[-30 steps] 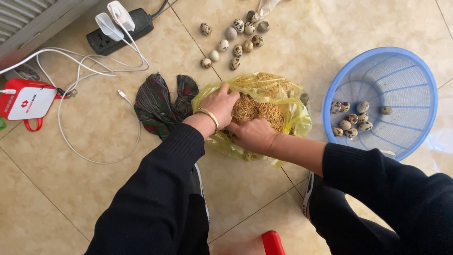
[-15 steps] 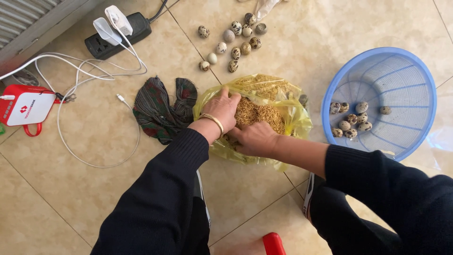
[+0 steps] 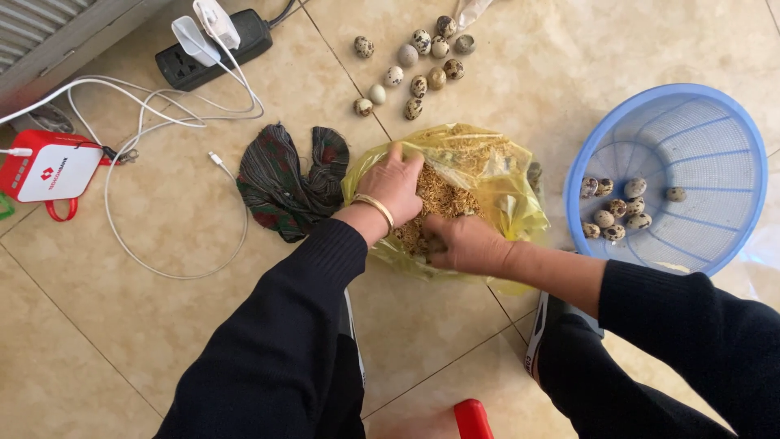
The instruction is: Sorting quail eggs by picking them out of a bag of grain and from the floor and placing them into a blue plastic basket.
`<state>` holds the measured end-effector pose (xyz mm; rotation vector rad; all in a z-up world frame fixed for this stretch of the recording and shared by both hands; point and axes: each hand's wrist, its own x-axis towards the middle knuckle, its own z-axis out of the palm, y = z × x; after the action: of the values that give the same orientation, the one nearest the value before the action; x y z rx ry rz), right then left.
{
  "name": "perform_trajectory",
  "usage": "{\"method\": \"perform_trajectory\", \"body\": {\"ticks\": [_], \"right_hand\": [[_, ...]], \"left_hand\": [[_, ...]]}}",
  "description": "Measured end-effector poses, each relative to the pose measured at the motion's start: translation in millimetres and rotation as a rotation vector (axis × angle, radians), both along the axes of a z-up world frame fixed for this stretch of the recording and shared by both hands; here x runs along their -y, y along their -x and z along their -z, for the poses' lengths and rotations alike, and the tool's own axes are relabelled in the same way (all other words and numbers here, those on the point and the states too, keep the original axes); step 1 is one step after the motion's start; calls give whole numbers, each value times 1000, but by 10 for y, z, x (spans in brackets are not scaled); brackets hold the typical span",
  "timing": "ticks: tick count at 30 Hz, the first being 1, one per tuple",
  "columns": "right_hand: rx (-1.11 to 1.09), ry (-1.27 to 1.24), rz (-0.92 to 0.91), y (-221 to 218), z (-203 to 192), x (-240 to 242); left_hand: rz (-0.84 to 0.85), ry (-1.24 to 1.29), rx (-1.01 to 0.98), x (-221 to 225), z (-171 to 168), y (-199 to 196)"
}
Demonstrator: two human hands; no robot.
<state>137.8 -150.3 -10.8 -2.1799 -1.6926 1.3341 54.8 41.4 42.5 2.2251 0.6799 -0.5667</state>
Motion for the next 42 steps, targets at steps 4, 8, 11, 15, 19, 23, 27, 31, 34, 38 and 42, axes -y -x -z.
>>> {"method": "perform_trajectory", "body": {"ticks": [4,8,11,15,19,23,27,31,34,38,42], "right_hand": [[-131,2,162,22,-254,-273],[85,-89,-39,140,-365,-544],[215,12,-110,274,-243,-640],[335,80,-210,322,-307,-768],[365,130,-277,305,-208,-747],[402,64,-351,325,157,-707],[374,71,-303,272,-27,-677],[235,139,-211,94,-540,-711],[-109,164,84,-82,-656,-641],[-1069,333,528,-346,-673,-408],[-1422,321,640,-563,-696,-94]], "left_hand": [[-144,156,50,-121,263,28],[-508,409,133,-224,562,32],[-780,656,160,-244,634,47],[-1043,943,291,-258,289,107],[-1044,1084,302,-302,144,153],[-1003,1175,303,-306,11,171],[-974,1195,277,-284,-86,160],[-923,1263,308,-330,3,172],[-897,1271,302,-370,0,212],[-905,1257,296,-370,-67,213],[-821,1304,299,-275,-113,67]]}}
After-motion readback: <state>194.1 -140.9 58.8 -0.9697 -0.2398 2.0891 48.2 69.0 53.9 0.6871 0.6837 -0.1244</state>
